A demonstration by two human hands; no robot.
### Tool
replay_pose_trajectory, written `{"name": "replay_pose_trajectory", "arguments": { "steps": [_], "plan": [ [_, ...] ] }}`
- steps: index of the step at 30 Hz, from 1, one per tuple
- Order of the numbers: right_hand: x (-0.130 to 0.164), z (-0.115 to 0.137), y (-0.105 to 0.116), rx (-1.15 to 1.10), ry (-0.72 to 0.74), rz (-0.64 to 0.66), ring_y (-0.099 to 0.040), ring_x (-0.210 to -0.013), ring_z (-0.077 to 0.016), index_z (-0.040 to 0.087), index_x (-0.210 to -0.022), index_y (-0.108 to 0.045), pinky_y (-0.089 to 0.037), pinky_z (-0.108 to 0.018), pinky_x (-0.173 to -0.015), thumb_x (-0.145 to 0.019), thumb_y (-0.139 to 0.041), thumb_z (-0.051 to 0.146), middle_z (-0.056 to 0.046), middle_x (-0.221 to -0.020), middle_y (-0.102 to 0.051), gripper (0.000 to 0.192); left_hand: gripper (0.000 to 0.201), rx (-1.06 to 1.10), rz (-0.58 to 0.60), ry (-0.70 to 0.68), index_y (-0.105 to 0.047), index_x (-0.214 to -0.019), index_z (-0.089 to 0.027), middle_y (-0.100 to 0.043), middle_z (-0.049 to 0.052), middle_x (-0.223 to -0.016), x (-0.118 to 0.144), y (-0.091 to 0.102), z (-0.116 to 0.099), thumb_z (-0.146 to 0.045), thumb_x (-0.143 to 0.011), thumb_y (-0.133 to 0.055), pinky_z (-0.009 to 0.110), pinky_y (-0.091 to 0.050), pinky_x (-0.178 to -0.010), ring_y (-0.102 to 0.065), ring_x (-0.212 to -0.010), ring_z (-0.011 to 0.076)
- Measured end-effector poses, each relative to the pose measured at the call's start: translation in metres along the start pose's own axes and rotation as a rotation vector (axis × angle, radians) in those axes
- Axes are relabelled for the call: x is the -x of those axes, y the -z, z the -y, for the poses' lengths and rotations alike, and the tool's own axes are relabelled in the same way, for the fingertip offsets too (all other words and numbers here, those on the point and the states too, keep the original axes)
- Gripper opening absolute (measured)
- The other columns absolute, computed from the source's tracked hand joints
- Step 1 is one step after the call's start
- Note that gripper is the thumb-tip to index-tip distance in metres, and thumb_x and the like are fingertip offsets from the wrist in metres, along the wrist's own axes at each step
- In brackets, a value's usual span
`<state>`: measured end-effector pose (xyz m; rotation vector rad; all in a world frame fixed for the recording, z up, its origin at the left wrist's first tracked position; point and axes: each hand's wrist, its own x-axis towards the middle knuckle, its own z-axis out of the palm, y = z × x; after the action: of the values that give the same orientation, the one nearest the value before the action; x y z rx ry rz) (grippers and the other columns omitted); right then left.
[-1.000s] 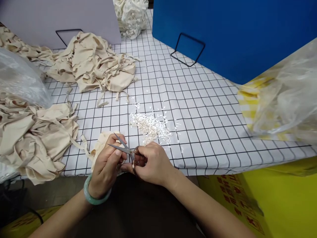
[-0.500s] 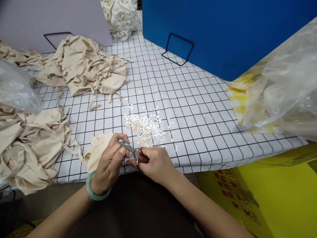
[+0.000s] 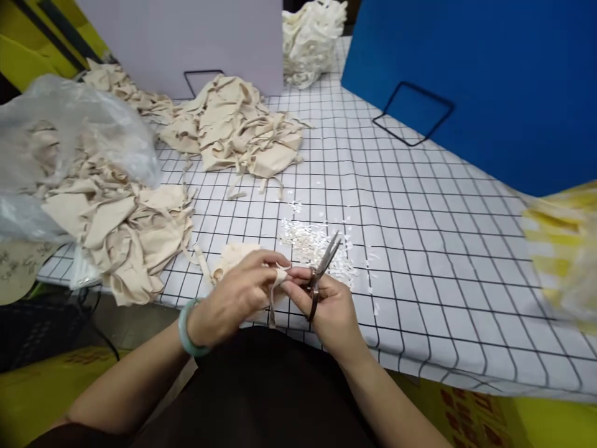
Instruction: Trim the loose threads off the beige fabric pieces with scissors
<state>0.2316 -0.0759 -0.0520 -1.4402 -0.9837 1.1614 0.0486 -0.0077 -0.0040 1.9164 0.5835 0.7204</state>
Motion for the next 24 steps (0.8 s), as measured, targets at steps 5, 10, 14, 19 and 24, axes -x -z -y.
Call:
{"name": "replay_pose_trajectory", "arguments": {
  "steps": [5,10,14,19,24],
  "plan": [
    [-0.014,0.005,-0.01,0.004,-0.006,-0.035,-0.074,-0.072,-0.0193,0.021,-0.086,-0.074,-0.062,-0.033,-0.074,-0.078,-0.08,0.043,-0.002,-0.073,-0.075,0.024,0.016,-0.449,-0.212,0.229,-0.061,-0.09,-0.016,-0.059,0.01,-0.105,0.048,0.063,0.028,-0.02,-0.093,-0.046,0.039,-0.049,-0.09,-0.057,-0.102,0.0239],
    [-0.021,0.011,-0.028,0.183,0.119,0.114,-0.074,-0.092,-0.0263,0.022,-0.096,-0.077,-0.063,-0.043,-0.081,-0.077,-0.081,0.044,-0.009,-0.098,-0.078,0.03,0.009,-0.749,0.133,0.296,-0.059,-0.092,-0.017,-0.06,0.009,-0.095,0.088,0.076,0.046,-0.018,-0.087,-0.052,0.039,-0.046,-0.082,-0.053,-0.09,0.0243],
    [-0.02,-0.002,-0.046,0.428,0.345,0.364,-0.068,-0.105,-0.0308,0.022,-0.077,-0.076,-0.06,-0.049,-0.087,-0.077,-0.081,0.038,-0.01,-0.098,-0.077,0.017,0.016,-0.806,0.093,0.231,-0.056,-0.081,-0.018,-0.059,0.007,-0.084,0.097,0.096,0.038,-0.018,-0.095,-0.046,0.037,-0.043,-0.079,-0.051,-0.083,0.0223],
    [-0.031,0.017,-0.041,0.3,0.131,0.142,-0.064,-0.061,-0.0178,0.019,-0.08,-0.075,-0.055,-0.03,-0.051,-0.077,-0.08,0.047,-0.005,-0.074,-0.072,0.028,0.01,-0.8,0.041,0.198,-0.053,-0.081,-0.019,-0.059,0.006,-0.082,0.106,0.115,0.027,-0.013,-0.088,-0.048,0.037,-0.044,-0.079,-0.053,-0.084,0.023],
    [-0.052,0.056,-0.042,-0.015,0.103,0.021,-0.064,-0.057,-0.0155,0.022,-0.081,-0.072,-0.056,-0.03,-0.05,-0.07,-0.086,0.047,0.0,-0.068,-0.067,0.031,0.019,-0.671,0.01,0.162,-0.058,-0.102,-0.015,-0.063,0.013,-0.105,0.094,0.083,0.042,-0.012,-0.087,-0.047,0.042,-0.048,-0.091,-0.056,-0.103,0.0264]
  ]
}}
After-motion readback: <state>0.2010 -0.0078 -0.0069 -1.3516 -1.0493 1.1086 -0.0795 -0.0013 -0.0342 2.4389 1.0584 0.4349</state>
